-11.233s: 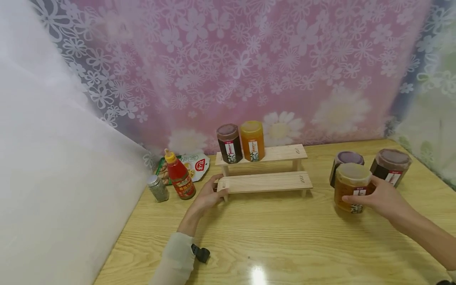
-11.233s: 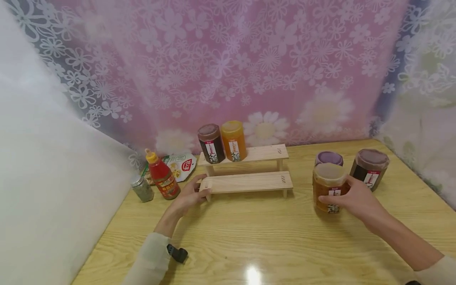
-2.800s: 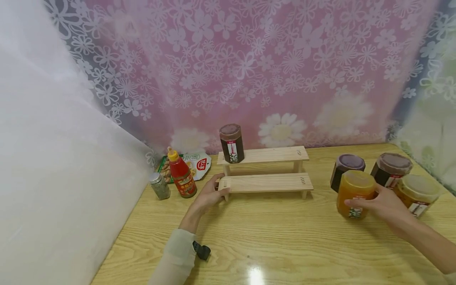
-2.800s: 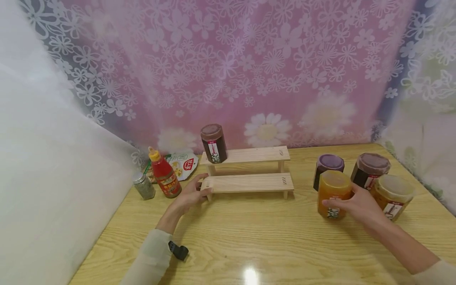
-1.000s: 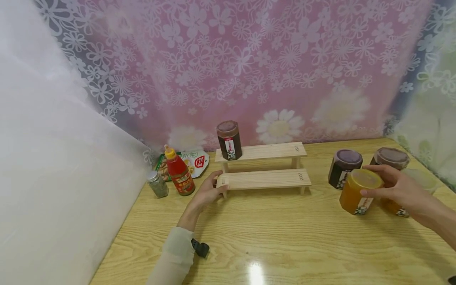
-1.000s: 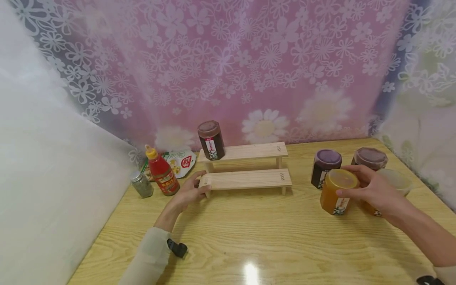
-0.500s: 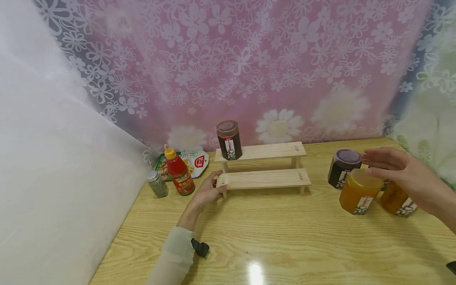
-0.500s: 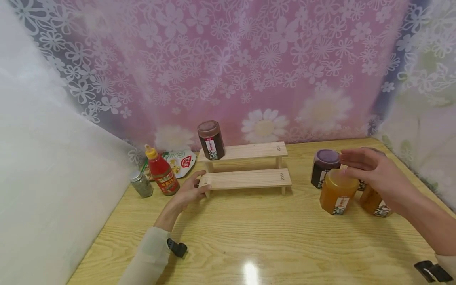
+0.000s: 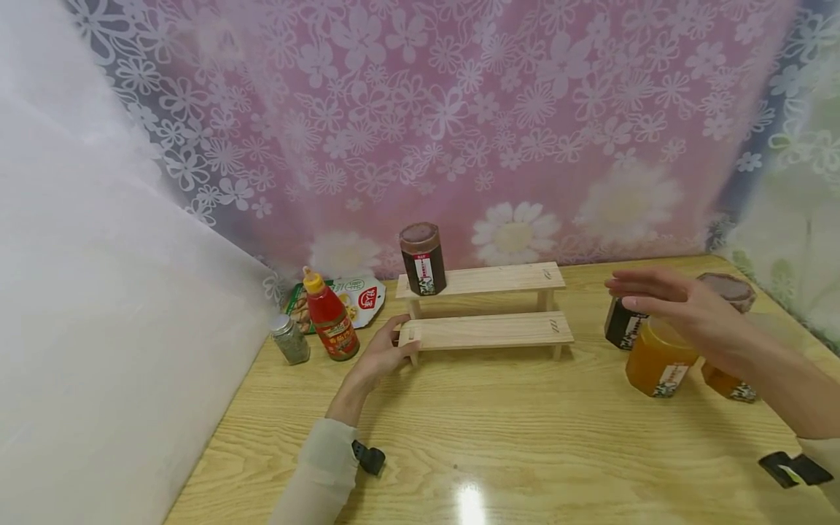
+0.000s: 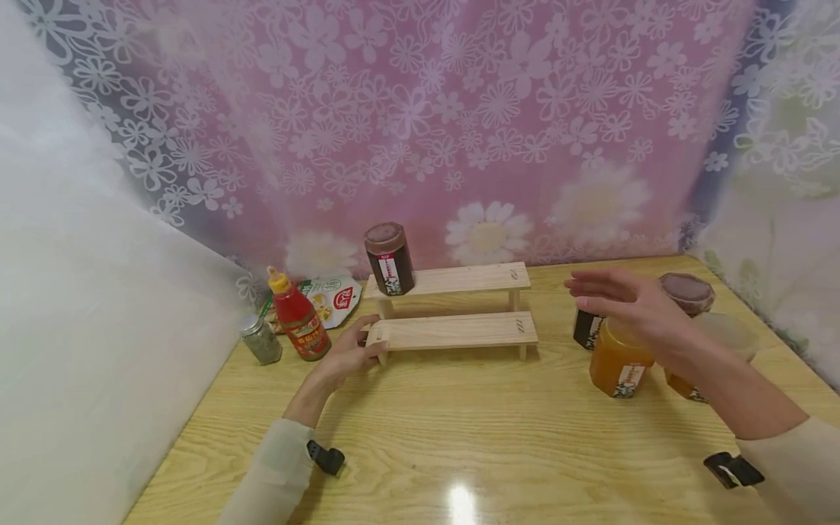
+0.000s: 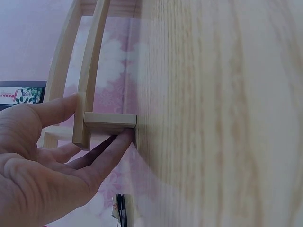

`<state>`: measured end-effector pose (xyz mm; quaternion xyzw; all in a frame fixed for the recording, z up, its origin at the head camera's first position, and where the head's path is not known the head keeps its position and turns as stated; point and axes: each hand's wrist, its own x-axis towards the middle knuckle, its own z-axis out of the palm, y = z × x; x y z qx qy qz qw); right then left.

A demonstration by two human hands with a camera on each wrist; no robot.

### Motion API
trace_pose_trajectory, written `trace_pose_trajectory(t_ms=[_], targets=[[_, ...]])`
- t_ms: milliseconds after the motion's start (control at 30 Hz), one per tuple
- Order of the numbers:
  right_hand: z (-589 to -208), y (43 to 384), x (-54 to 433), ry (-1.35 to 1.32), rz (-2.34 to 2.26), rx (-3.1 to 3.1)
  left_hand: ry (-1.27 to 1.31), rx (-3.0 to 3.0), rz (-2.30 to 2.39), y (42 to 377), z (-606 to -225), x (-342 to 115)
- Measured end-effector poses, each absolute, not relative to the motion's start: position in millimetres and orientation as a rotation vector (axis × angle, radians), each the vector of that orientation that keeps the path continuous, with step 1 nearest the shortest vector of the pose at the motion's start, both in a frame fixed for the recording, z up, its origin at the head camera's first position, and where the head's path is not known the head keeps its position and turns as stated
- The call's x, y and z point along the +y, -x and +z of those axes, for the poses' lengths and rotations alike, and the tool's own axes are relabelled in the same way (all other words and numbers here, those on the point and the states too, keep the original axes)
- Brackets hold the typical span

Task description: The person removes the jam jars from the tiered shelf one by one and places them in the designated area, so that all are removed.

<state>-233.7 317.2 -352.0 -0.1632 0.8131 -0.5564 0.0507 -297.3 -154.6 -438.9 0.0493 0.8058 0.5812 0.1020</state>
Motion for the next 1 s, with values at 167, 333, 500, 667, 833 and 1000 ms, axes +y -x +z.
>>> trace_pose_trajectory(t_ms=[167,333,500,667,833,1000], targets=[[-353.3,244.8,292.4,0.550,-1.729,2.359,-0.142,2.365,1.725,297.5,-439.7,-154.7],[-352.3,258.4,267.0,0.565,-1.768,2.286,-0.153,2.355,1.732,297.8,-439.1,-154.6],[-354.9,275.6,243.8,0.612,-1.821,2.220,-0.128,2.344,1.740,299.5,-439.9,-156.0],[-359.5,295.2,218.4,0.564,-1.898,2.145,-0.116,2.350,1.738,299.3,-439.3,-156.6],[-362.7,312.8,196.4,0.569,-1.888,2.097,-0.129,2.349,1.723,299.9,-441.3,-157.2],[-359.5,327.0,174.3,0.562,-1.849,2.089,-0.131,2.365,1.711,299.5,-441.2,-157.1]])
